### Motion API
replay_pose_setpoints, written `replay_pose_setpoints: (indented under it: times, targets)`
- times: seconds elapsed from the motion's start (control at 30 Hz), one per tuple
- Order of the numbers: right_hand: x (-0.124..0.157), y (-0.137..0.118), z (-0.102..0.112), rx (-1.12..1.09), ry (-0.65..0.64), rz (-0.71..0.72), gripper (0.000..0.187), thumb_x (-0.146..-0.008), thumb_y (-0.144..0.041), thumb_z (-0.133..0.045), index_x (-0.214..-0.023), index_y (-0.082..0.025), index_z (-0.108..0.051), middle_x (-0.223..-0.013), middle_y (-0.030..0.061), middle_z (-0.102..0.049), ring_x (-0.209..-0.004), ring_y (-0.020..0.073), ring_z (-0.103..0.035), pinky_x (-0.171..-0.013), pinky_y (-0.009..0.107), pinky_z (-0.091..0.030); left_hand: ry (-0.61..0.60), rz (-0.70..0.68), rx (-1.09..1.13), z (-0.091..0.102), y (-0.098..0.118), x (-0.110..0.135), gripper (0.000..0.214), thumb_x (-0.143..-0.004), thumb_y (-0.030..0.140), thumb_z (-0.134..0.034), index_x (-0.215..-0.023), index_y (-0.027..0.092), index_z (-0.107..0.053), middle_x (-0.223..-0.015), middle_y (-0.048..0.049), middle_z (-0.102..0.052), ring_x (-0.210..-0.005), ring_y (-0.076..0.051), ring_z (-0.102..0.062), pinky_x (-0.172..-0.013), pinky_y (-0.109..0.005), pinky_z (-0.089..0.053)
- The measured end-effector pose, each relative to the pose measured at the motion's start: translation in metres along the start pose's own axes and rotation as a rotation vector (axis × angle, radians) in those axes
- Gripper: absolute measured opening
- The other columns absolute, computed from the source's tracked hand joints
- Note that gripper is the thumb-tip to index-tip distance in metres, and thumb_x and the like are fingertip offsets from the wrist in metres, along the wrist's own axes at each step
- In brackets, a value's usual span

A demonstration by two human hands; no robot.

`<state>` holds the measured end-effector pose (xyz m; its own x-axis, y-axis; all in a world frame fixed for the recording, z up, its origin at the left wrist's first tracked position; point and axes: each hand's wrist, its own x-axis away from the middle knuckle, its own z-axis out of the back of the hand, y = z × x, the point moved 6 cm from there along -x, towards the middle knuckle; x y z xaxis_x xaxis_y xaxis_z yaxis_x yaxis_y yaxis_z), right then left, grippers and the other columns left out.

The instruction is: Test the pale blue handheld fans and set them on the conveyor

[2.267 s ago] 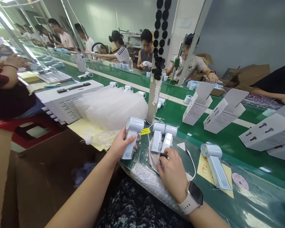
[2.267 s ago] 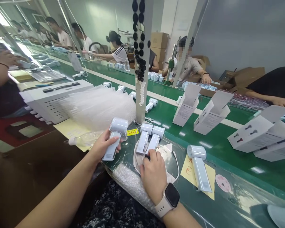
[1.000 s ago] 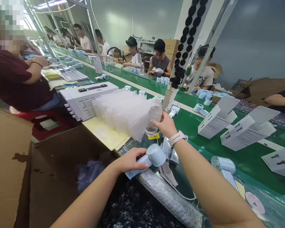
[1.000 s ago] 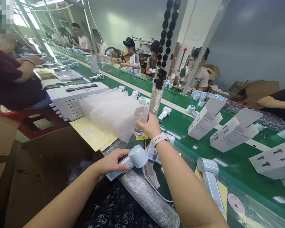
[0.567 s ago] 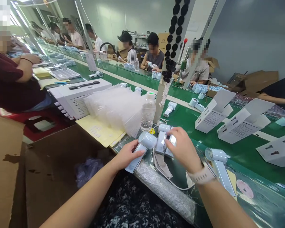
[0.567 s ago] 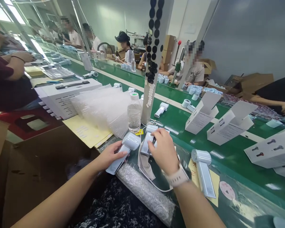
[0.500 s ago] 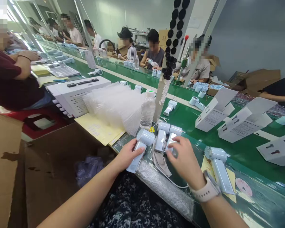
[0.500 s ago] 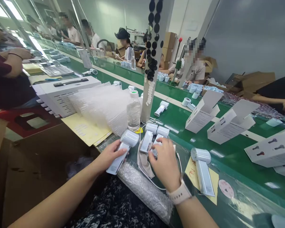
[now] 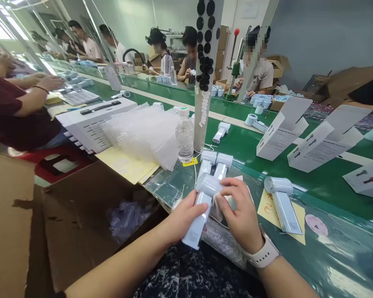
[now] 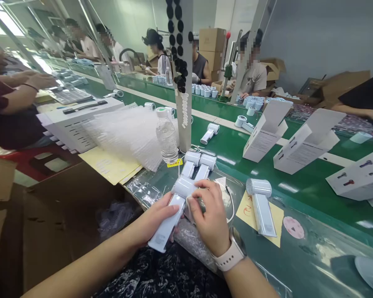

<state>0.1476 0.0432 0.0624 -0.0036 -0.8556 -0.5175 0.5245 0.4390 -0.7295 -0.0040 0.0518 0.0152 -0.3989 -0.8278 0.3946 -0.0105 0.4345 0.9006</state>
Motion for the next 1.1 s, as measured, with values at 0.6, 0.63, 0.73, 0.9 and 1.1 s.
replay_pose_setpoints:
  times: [0.6,0.63,0.73,0.9,1.1]
  targets:
    - [0.0,0.028,-0.016,-0.279,-0.073,-0.313,0.028,-0.078,-0.022,-0.064,-0.105,-0.025,-0.056,-0.109,0.0057,-0.059,-0.091,0.0201,-0.062,-0.082,0.038,-0.058,0.064,-0.247,-0.23,0.012,0.004,-0.009,0.036,-0.08,0.038,-0.064,-0.112,0.021,-0.059,-0.102,-0.0054,-0.069,-0.11,-0.03,-0.058,-0.086,-0.037,-0.046]
    - [0.0,0.03,-0.016,-0.275,-0.065,-0.32,0.028,-0.078,-0.023,-0.066,-0.105,-0.024,-0.056,-0.108,0.0058,-0.059,-0.086,0.0194,-0.062,-0.079,0.038,-0.058,0.061,-0.242,-0.26,0.011,0.006,-0.008,0.038,-0.08,0.038,-0.063,-0.114,0.021,-0.059,-0.106,-0.0063,-0.069,-0.11,-0.031,-0.057,-0.089,-0.038,-0.046]
    - [0.001,0.031,-0.016,-0.269,-0.056,-0.335,0.027,-0.077,-0.028,-0.07,-0.101,-0.023,-0.057,-0.105,0.0063,-0.057,-0.082,0.0199,-0.061,-0.073,0.037,-0.058,0.042,-0.184,-0.379,0.006,0.01,-0.004,0.045,-0.082,0.038,-0.06,-0.12,0.016,-0.054,-0.118,-0.0106,-0.065,-0.113,-0.032,-0.057,-0.096,-0.042,-0.043]
    - [-0.003,0.027,-0.019,-0.263,-0.135,-0.303,0.024,-0.078,-0.025,-0.066,-0.101,-0.024,-0.06,-0.111,0.0075,-0.056,-0.096,0.0239,-0.062,-0.081,0.041,-0.059,0.026,-0.139,-0.357,0.005,0.008,-0.004,0.045,-0.081,0.04,-0.06,-0.119,0.016,-0.052,-0.114,-0.0104,-0.065,-0.108,-0.031,-0.059,-0.092,-0.042,-0.046]
    - [-0.006,0.047,0.034,0.135,-0.12,-0.278,0.031,-0.083,-0.029,-0.056,-0.114,-0.026,-0.062,-0.123,0.0104,-0.059,-0.105,0.0306,-0.062,-0.094,0.057,-0.051,-0.072,0.084,0.01,0.004,-0.003,-0.003,0.049,-0.077,0.047,-0.065,-0.114,0.022,-0.047,-0.08,0.0013,-0.059,-0.053,-0.013,-0.057,-0.046,-0.026,-0.045]
